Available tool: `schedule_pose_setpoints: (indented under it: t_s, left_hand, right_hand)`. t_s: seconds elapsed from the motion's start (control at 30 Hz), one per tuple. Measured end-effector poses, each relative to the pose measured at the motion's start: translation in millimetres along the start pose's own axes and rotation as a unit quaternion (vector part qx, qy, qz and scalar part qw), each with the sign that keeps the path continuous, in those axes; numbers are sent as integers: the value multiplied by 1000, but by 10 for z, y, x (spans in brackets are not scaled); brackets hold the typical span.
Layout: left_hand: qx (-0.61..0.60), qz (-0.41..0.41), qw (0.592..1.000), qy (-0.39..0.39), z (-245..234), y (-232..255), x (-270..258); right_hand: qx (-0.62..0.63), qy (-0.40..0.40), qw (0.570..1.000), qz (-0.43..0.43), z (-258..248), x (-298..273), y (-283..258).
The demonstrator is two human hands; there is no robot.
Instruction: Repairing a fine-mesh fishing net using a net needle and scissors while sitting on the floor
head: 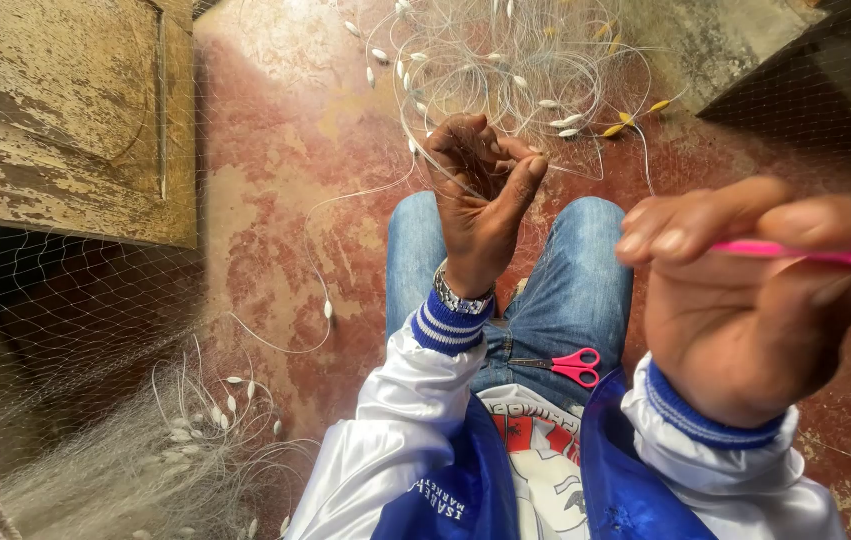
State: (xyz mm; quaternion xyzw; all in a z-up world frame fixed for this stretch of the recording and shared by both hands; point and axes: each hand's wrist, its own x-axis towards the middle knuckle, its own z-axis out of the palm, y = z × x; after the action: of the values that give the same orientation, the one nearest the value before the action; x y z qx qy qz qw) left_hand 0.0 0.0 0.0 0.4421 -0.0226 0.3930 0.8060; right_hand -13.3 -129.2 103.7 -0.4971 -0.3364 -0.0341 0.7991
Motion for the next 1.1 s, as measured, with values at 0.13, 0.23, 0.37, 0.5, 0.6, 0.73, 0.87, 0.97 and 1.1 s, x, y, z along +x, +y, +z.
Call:
schedule_pose_setpoints:
  t_s: [0.13,0.23,0.37,0.5,0.6,0.73,0.87,0.97,1.1]
  left_hand:
    - [-8,-1,1000,-2,-55,-53,42]
    - [21,23,999,13,-48,-37,69]
    - [9,12,1000,24,-42,-21,84]
    - [-18,22,999,30,-55,-27,97]
    - [-26,14,999,37,-69,-32,90]
    - [-37,19,998,36,-75,-46,103]
    - [-37,21,998,39,-87,-51,124]
    - [-34,18,998,43,-105,-65,136]
    - [-36,26,998,38,-117,-81,146]
  right_hand:
    - [14,-26,999,-18,134,-160,74]
    - [-7,-34,999,-30,232,-299,118]
    - [-78,-109,989,-58,297,-408,140]
    - [-91,-190,976,-63,289,-437,124]
    - [-86,-210,972,-57,293,-460,127]
    - [-103,-214,970,-53,338,-492,115]
    - [-95,-220,970,-49,365,-501,115]
    - [-92,-230,967,-53,377,-493,107]
    - [-92,-240,965,-53,391,-497,86]
